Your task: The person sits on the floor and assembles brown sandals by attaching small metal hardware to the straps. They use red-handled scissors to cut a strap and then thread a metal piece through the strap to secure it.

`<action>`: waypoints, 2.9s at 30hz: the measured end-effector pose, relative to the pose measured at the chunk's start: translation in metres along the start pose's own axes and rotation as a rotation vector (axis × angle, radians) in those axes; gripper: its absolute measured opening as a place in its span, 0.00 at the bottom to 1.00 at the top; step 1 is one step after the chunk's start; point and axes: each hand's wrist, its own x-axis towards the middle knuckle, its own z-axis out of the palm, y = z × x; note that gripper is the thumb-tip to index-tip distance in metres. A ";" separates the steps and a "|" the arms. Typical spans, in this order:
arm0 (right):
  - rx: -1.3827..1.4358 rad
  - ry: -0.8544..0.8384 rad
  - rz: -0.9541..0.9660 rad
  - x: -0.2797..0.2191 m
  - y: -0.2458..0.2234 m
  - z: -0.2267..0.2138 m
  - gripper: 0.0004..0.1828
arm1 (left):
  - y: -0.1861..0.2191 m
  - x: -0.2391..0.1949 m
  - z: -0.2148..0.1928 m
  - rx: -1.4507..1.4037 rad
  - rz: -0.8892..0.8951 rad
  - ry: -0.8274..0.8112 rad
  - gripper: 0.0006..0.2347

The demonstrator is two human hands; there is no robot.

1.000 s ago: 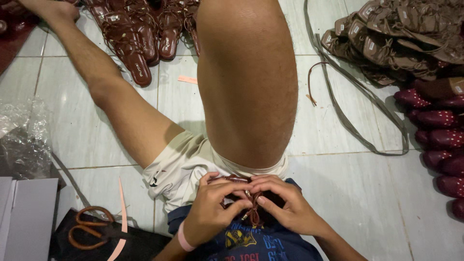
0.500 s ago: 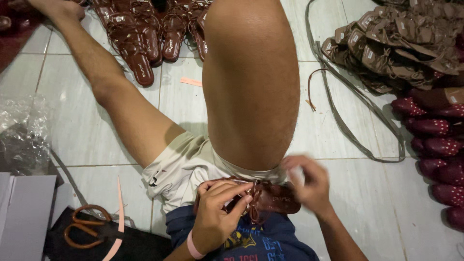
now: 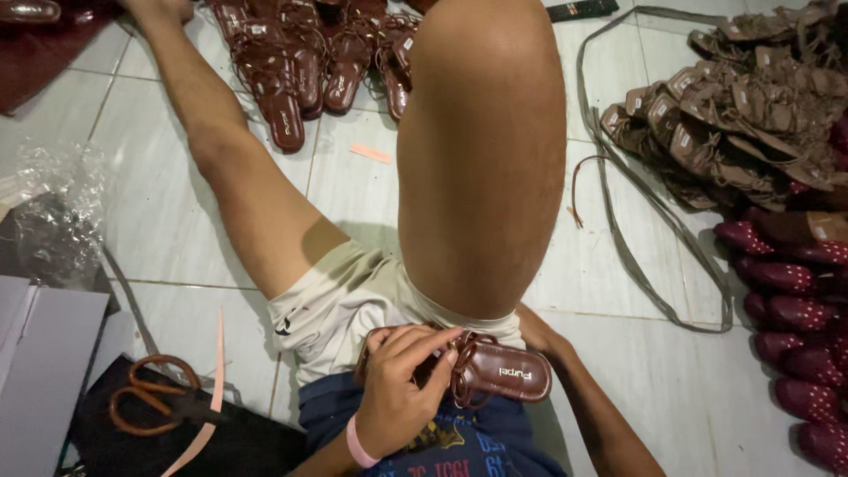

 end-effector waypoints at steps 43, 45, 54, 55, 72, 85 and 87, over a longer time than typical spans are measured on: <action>-0.232 -0.074 -0.114 0.149 -0.082 0.011 0.35 | -0.004 -0.004 -0.050 -0.066 -0.032 0.134 0.11; -0.239 -0.113 -0.104 0.144 -0.085 0.007 0.35 | -0.003 -0.001 -0.052 -0.039 -0.021 0.162 0.11; -0.214 -0.565 -0.093 0.052 -0.109 -0.006 0.36 | -0.019 -0.001 -0.040 0.030 0.056 0.207 0.10; -0.224 -0.476 -0.072 0.034 -0.119 -0.011 0.36 | -0.020 -0.002 -0.037 0.033 0.045 0.213 0.10; -0.403 0.306 -0.458 -0.106 -0.307 0.074 0.17 | -0.029 0.005 -0.031 0.261 0.157 0.263 0.14; 0.238 0.243 -0.080 -0.103 -0.263 0.071 0.15 | -0.369 -0.020 -0.088 -1.021 -0.784 0.236 0.18; 0.375 0.262 -0.029 -0.102 -0.257 0.075 0.18 | -0.393 -0.017 -0.077 -1.206 -0.806 0.135 0.20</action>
